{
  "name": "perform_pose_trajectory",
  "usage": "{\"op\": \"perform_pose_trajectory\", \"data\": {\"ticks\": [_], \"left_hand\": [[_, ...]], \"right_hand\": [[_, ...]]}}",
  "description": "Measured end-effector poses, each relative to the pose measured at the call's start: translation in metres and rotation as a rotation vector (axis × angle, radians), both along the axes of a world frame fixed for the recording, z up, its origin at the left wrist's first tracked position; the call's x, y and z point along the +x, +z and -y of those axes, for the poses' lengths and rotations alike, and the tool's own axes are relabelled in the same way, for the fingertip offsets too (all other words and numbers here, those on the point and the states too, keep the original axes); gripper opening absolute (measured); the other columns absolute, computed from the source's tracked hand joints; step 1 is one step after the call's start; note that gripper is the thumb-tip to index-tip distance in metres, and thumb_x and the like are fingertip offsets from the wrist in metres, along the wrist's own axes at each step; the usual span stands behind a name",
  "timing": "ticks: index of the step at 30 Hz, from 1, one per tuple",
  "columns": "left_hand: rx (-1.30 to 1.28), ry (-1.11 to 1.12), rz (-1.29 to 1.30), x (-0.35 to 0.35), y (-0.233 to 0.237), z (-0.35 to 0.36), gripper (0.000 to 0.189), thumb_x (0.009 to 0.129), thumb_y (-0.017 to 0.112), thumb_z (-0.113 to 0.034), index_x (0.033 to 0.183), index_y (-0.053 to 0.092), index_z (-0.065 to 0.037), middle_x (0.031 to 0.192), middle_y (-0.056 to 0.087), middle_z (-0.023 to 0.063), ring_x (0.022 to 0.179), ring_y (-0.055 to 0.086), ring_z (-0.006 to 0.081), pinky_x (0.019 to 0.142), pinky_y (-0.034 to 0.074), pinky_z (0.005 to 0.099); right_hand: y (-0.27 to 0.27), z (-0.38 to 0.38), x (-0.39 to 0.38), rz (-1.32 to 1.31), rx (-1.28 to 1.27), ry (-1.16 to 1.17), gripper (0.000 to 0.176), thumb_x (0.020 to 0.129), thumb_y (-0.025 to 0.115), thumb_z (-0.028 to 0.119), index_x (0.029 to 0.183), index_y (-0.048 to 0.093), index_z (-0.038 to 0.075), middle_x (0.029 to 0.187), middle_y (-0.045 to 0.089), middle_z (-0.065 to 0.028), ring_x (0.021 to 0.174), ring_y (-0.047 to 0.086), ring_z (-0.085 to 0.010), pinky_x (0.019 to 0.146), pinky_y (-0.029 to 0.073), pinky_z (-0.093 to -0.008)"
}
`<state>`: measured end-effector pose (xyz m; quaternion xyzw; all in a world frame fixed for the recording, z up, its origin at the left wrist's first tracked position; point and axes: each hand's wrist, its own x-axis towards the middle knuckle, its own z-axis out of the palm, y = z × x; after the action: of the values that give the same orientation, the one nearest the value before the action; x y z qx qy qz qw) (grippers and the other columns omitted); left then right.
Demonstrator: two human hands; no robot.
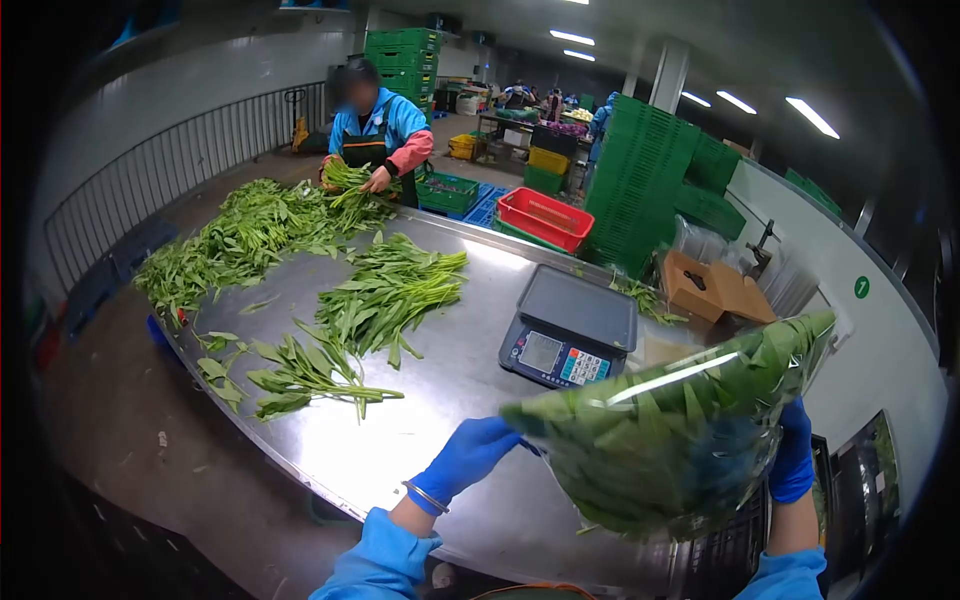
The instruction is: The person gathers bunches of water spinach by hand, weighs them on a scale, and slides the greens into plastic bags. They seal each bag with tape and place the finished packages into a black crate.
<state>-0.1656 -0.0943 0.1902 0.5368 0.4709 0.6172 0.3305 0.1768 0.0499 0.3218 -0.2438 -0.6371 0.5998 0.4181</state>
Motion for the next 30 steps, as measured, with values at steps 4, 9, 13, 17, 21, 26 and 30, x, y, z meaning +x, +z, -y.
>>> {"op": "perform_pose_trajectory", "data": {"ticks": [4, 9, 13, 17, 21, 26, 30], "left_hand": [[0.252, 0.2, -0.274, 0.0, 0.014, 0.003, 0.031, 0.075, 0.045, 0.009, 0.1, 0.059, -0.002, 0.09, 0.063, 0.0073, 0.083, 0.059, 0.0147, 0.076, 0.045, 0.0271], [0.684, 0.826, -0.852, -0.038, 0.032, 0.034, 0.024, 0.071, 0.056, 0.005, 0.093, 0.06, -0.003, 0.088, 0.061, 0.008, 0.082, 0.058, 0.0258, 0.076, 0.045, 0.0329], [0.418, 1.064, -0.848, -0.075, -0.001, 0.084, 0.045, 0.068, 0.068, -0.015, 0.108, 0.051, -0.004, 0.107, 0.054, 0.0118, 0.095, 0.052, 0.026, 0.082, 0.043, 0.035], [0.153, 0.575, 0.114, -0.077, 0.021, 0.084, 0.06, 0.081, 0.052, -0.022, 0.132, 0.026, -0.003, 0.127, 0.039, 0.0119, 0.113, 0.041, 0.0214, 0.094, 0.034, 0.0333], [-0.198, -0.399, 0.057, 0.005, 0.018, 0.07, 0.081, 0.069, 0.062, -0.02, 0.134, 0.019, 0.0, 0.136, 0.029, 0.0115, 0.12, 0.035, 0.0222, 0.1, 0.026, 0.034], [-0.496, -0.306, 0.183, 0.021, 0.017, 0.132, 0.05, 0.072, 0.069, -0.018, 0.116, 0.05, -0.003, 0.107, 0.056, 0.0071, 0.101, 0.05, 0.0145, 0.09, 0.038, 0.0294], [-0.612, -0.204, 0.016, 0.06, 0.009, 0.188, 0.036, 0.078, 0.062, -0.011, 0.113, 0.052, -0.005, 0.098, 0.06, 0.0056, 0.088, 0.056, 0.0127, 0.08, 0.045, 0.0285]], "right_hand": [[-0.004, 0.001, 0.003, -0.078, -0.105, 0.022, 0.053, 0.079, 0.05, 0.031, 0.123, 0.038, 0.004, 0.112, 0.052, -0.0104, 0.101, 0.051, -0.0222, 0.087, 0.043, -0.0366], [-0.008, -0.013, 0.028, 0.097, -0.021, -0.098, 0.06, 0.06, 0.056, 0.01, 0.117, 0.041, 0.0, 0.084, 0.056, -0.0078, 0.068, 0.059, -0.0162, 0.06, 0.051, -0.027], [-0.002, -0.008, 0.032, 0.102, -0.03, -0.107, 0.061, 0.05, 0.054, 0.006, 0.11, 0.049, -0.002, 0.095, 0.059, -0.0086, 0.081, 0.058, -0.0172, 0.069, 0.048, -0.0287], [-0.009, -0.014, 0.043, 0.242, 0.066, -0.132, 0.065, 0.043, 0.055, 0.003, 0.107, 0.051, -0.002, 0.097, 0.058, -0.0083, 0.078, 0.057, -0.0143, 0.068, 0.046, -0.0252], [0.003, -0.019, 0.013, 0.454, 0.067, 0.048, 0.058, 0.042, 0.058, 0.0, 0.099, 0.054, -0.002, 0.086, 0.057, -0.0022, 0.07, 0.052, -0.009, 0.063, 0.043, -0.0227], [-0.018, -0.035, -0.025, 0.7, -0.108, 0.339, 0.049, 0.053, 0.069, 0.002, 0.1, 0.055, -0.001, 0.077, 0.053, 0.003, 0.068, 0.048, -0.0059, 0.061, 0.041, -0.0204], [-0.083, -0.06, -0.094, 1.028, -0.133, 0.799, 0.045, 0.068, 0.07, 0.014, 0.108, 0.053, 0.0, 0.084, 0.057, -0.0004, 0.076, 0.052, -0.0088, 0.07, 0.043, -0.0216]]}}
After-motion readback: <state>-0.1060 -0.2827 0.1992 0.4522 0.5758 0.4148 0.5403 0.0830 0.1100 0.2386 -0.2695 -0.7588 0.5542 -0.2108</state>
